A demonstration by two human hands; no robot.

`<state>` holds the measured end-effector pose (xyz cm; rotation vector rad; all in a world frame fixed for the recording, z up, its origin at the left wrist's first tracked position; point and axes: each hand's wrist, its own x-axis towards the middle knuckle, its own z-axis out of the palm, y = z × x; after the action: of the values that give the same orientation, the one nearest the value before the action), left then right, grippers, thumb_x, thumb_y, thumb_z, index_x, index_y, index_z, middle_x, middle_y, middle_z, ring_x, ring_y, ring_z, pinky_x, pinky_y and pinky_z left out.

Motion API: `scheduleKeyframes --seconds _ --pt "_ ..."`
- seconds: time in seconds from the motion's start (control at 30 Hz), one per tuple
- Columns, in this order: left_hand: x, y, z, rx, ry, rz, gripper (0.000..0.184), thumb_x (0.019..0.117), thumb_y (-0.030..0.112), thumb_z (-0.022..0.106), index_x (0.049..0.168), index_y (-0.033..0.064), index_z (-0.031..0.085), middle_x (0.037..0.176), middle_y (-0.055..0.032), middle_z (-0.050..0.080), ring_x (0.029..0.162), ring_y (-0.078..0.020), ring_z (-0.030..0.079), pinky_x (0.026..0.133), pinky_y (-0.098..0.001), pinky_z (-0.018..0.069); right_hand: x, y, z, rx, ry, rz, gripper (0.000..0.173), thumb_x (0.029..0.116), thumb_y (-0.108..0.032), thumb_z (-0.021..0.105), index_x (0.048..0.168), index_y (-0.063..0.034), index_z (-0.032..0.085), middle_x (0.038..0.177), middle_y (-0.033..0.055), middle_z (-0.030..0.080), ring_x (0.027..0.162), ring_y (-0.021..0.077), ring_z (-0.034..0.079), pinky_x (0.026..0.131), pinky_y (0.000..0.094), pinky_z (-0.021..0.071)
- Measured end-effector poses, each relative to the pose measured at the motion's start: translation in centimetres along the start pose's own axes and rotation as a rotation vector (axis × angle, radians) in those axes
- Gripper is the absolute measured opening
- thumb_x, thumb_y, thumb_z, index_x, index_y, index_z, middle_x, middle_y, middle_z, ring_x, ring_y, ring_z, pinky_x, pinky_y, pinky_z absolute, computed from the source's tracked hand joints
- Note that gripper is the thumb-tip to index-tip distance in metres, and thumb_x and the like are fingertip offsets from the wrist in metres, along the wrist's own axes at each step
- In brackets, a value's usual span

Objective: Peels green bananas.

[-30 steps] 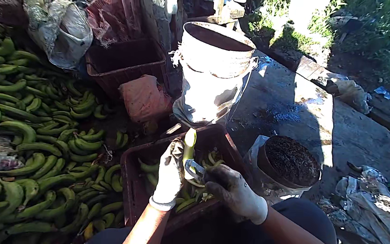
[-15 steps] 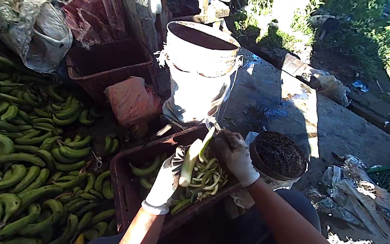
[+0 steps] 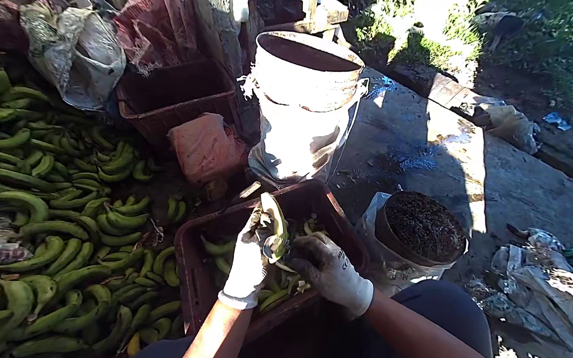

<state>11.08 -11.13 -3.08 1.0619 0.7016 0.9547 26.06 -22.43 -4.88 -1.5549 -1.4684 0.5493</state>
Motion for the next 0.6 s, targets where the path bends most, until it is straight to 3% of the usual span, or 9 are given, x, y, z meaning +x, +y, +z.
scheduleKeyframes --seconds 0.07,0.1,0.2,0.27,0.37,0.47,0.6 --pt "-0.7 1.0 0.4 0.144 -0.128 -0.064 0.031 0.1021 0.014 0.050 0.129 0.0023 0.060 0.097 -0.0023 0.068 0.085 -0.0082 0.066 0.077 -0.0254 0.0581 1.7 0.7 -1.4 0.003 0.101 0.039 0.038 0.0978 -0.038 0.068 0.124 -0.0117 0.072 0.117 0.0060 0.070 0.110 0.0141 0.066 0.097 0.0358 0.0559" --pt "-0.8 1.2 0.6 0.173 -0.197 -0.114 0.035 0.1027 0.020 0.052 0.133 0.0049 0.059 0.097 -0.0014 0.067 0.084 -0.0077 0.065 0.076 -0.0249 0.0573 2.6 1.3 -2.3 -0.002 0.149 0.085 0.036 0.0987 -0.039 0.066 0.123 -0.0129 0.073 0.116 0.0045 0.070 0.108 0.0131 0.066 0.096 0.0358 0.0567" --pt "-0.7 0.9 0.7 0.117 -0.353 -0.243 0.048 0.1046 0.031 0.052 0.147 0.0093 0.051 0.114 -0.0063 0.069 0.096 -0.0127 0.068 0.083 -0.0298 0.0592 4.3 2.9 -4.7 0.015 0.244 0.246 0.040 0.1005 -0.046 0.061 0.124 -0.0164 0.072 0.116 0.0026 0.071 0.103 0.0122 0.068 0.093 0.0380 0.0573" --pt "-0.5 0.5 0.8 -0.045 -0.356 -0.267 0.047 0.1058 0.031 0.052 0.146 0.0070 0.049 0.112 -0.0127 0.068 0.092 -0.0190 0.069 0.079 -0.0339 0.0605 4.3 3.0 -5.4 0.067 0.283 0.287 0.044 0.0988 -0.050 0.062 0.125 -0.0159 0.070 0.112 0.0032 0.071 0.095 0.0117 0.068 0.086 0.0360 0.0586" --pt "-0.1 -0.3 0.4 -0.215 -0.203 -0.193 0.041 0.1070 0.022 0.049 0.143 0.0014 0.048 0.119 -0.0189 0.067 0.103 -0.0254 0.068 0.089 -0.0403 0.0588 2.9 1.5 -4.3 0.075 0.264 0.217 0.047 0.0965 -0.047 0.067 0.127 -0.0116 0.066 0.111 0.0031 0.071 0.096 0.0092 0.069 0.086 0.0314 0.0600" --pt "0.4 -1.0 0.4 -0.386 0.053 -0.160 0.029 0.1099 0.015 0.038 0.135 0.0067 0.050 0.121 -0.0097 0.065 0.111 -0.0172 0.065 0.095 -0.0358 0.0556 0.9 0.2 -2.1 -0.006 0.194 0.109 0.051 0.0947 -0.046 0.070 0.128 -0.0079 0.066 0.117 0.0043 0.070 0.106 0.0102 0.068 0.093 0.0321 0.0590" --pt "0.9 -0.6 0.8 -0.498 0.250 -0.181 0.027 0.1111 0.020 0.035 0.124 0.0048 0.053 0.102 -0.0128 0.067 0.092 -0.0212 0.068 0.081 -0.0380 0.0594 -0.3 -0.1 -0.1 -0.174 0.112 0.005 0.049 0.0933 -0.051 0.070 0.125 -0.0134 0.071 0.113 0.0049 0.070 0.106 0.0144 0.067 0.092 0.0354 0.0575"
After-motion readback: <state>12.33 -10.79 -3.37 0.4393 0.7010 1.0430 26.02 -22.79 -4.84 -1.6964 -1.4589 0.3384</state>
